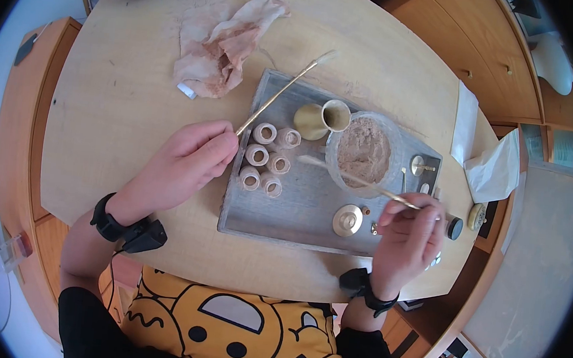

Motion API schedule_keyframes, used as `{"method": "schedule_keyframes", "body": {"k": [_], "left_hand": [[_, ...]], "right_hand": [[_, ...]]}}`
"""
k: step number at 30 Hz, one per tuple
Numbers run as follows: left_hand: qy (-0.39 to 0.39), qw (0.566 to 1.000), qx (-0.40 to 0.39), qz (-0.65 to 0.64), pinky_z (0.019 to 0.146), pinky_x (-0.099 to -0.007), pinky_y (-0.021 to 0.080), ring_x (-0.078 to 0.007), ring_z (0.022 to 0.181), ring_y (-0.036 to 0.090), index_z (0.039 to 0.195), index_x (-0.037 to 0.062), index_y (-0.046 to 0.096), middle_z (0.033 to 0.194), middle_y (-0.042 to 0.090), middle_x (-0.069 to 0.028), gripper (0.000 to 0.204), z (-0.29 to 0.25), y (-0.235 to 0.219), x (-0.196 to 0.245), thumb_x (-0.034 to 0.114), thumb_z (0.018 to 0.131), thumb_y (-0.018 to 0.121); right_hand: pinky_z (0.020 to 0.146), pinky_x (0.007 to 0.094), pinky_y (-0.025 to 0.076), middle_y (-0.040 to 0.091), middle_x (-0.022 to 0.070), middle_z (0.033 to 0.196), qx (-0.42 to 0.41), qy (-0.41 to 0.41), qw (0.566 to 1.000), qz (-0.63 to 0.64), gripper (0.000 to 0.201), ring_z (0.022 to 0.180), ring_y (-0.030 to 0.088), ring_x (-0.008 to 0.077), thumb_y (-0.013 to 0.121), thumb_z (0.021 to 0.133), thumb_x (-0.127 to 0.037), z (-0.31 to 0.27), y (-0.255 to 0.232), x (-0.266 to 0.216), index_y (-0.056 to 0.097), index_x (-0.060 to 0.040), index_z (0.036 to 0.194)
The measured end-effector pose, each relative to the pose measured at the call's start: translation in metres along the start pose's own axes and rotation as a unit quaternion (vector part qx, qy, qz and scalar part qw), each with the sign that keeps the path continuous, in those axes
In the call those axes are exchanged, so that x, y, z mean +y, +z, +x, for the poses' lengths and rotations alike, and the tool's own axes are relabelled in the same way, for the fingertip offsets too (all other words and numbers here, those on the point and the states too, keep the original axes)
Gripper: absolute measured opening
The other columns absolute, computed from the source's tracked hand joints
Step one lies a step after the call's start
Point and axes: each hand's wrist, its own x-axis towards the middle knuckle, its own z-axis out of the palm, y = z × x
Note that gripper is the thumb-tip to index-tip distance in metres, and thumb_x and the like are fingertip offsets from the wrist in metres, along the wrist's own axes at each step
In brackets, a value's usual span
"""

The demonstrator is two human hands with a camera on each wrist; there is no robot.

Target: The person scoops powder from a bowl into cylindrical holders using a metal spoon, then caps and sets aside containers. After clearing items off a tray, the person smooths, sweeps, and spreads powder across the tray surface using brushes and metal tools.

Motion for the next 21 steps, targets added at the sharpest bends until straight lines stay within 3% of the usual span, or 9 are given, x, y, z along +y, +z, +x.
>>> {"method": "schedule_keyframes", "body": {"k": [2,3,5,10,14,21], "left_hand": [[0.0,1.0,0.001,-0.002,0.047,-0.0199,0.021,-0.0007,0.056,0.027,0.078,0.0113,0.044,0.067,0.033,0.0093,0.029,0.0,0.0,0.0,0.024,0.104,0.046],[0.002,1.0,0.002,0.0,0.047,-0.0199,0.021,-0.0006,0.056,0.026,0.078,0.0113,0.044,0.066,0.033,0.0094,0.029,0.0,0.0,0.0,0.024,0.104,0.046],[0.004,1.0,0.002,0.002,0.047,-0.0199,0.021,-0.0005,0.056,0.026,0.078,0.0113,0.044,0.066,0.032,0.0094,0.029,0.0,0.001,0.0,0.024,0.104,0.047],[-0.007,1.0,0.004,0.004,0.047,-0.0196,0.019,-0.0002,0.055,0.025,0.079,0.0113,0.045,0.066,0.031,0.0097,0.029,0.0,0.001,0.001,0.024,0.104,0.046],[-0.006,1.0,0.003,0.008,0.047,-0.0194,0.019,-0.0002,0.055,0.024,0.079,0.0113,0.045,0.066,0.031,0.0099,0.028,0.0,0.001,0.001,0.024,0.105,0.045],[-0.005,1.0,0.006,0.007,0.047,-0.0198,0.019,-0.0004,0.056,0.025,0.078,0.0115,0.045,0.066,0.032,0.0096,0.029,-0.002,0.002,0.002,0.025,0.104,0.045]], "right_hand": [[0.056,0.0254,0.048,0.067,0.0145,0.083,0.086,-0.052,0.995,-0.025,0.03,0.064,0.061,0.0147,0.04,0.107,-0.021,0.007,-0.012,0.001,0.056,0.0033,0.103],[0.056,0.0254,0.048,0.067,0.0145,0.083,0.086,-0.053,0.995,-0.026,0.03,0.064,0.061,0.0147,0.04,0.107,-0.021,0.01,-0.016,0.001,0.056,0.0033,0.103],[0.055,0.0244,0.048,0.067,0.0136,0.081,0.162,-0.06,0.976,-0.136,0.032,0.062,0.059,0.0133,0.04,0.107,-0.023,0.018,-0.021,0.002,0.058,0.0029,0.102],[0.056,0.0248,0.048,0.069,0.0151,0.081,0.121,-0.006,0.979,-0.165,0.034,0.062,0.061,0.0146,0.042,0.107,-0.024,0.018,-0.011,0.003,0.06,0.0048,0.101],[0.055,0.0243,0.047,0.069,0.0139,0.08,0.153,0.006,0.975,-0.161,0.035,0.061,0.061,0.0139,0.043,0.107,-0.025,0.02,-0.014,0.001,0.06,0.0044,0.101],[0.052,0.0234,0.045,0.068,0.0119,0.078,0.153,0.022,0.986,-0.056,0.034,0.058,0.059,0.0121,0.044,0.106,-0.027,0.019,-0.018,0.002,0.06,0.0019,0.101]]}}
